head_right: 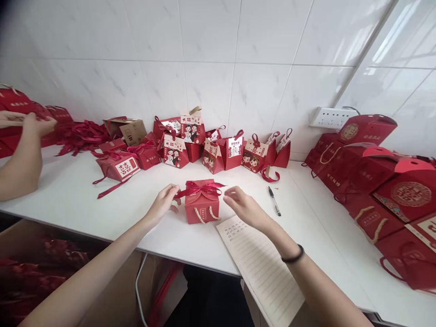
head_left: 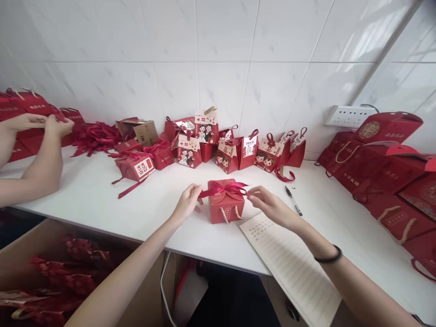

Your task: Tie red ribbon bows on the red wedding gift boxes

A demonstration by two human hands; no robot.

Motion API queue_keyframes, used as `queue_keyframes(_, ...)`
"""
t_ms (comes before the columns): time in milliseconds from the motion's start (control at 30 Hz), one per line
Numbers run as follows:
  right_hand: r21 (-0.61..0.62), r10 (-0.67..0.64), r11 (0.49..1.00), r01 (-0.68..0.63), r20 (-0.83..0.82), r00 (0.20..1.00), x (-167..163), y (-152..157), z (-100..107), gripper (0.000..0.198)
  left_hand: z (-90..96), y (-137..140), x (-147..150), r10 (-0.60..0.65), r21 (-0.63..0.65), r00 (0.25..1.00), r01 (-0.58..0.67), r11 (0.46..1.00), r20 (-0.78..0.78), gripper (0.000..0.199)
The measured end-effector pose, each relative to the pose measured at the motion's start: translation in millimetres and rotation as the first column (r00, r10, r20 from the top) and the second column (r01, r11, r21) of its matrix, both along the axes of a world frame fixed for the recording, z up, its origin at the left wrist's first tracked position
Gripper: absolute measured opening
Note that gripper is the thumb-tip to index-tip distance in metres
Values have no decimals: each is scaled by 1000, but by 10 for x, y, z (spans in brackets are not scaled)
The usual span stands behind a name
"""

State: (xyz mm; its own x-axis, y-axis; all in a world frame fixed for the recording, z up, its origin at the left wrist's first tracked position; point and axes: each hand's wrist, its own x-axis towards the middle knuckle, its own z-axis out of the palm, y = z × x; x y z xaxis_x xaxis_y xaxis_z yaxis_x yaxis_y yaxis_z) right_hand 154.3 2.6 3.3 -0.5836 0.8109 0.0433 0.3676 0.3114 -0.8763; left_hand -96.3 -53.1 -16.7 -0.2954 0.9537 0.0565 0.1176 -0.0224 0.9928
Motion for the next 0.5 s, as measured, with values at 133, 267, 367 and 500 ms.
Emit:
queue_keyframes(133, 125, 14, 989, -73, 418, 908, 328, -361, -52, 60, 7, -155, -68, -112, -36, 991, 109, 993, -78, 42)
queue_keyframes(267, 86, 67, 983, -160, 650, 757, 393, -603, -224, 74, 30, -133, -15, -158, -40, 984, 155, 987, -87, 43)
queue_keyframes(367, 165, 7, 972, -169, 696, 718, 324, -643, -363, 72, 46, -63, 50, -137, -41, 990, 136, 990, -34, 41)
queue_keyframes(500, 237, -75, 963, -124, 685, 725, 256, -567, -489, 69, 75, -53, 83, -112, -40, 993, 113, 993, 34, 35)
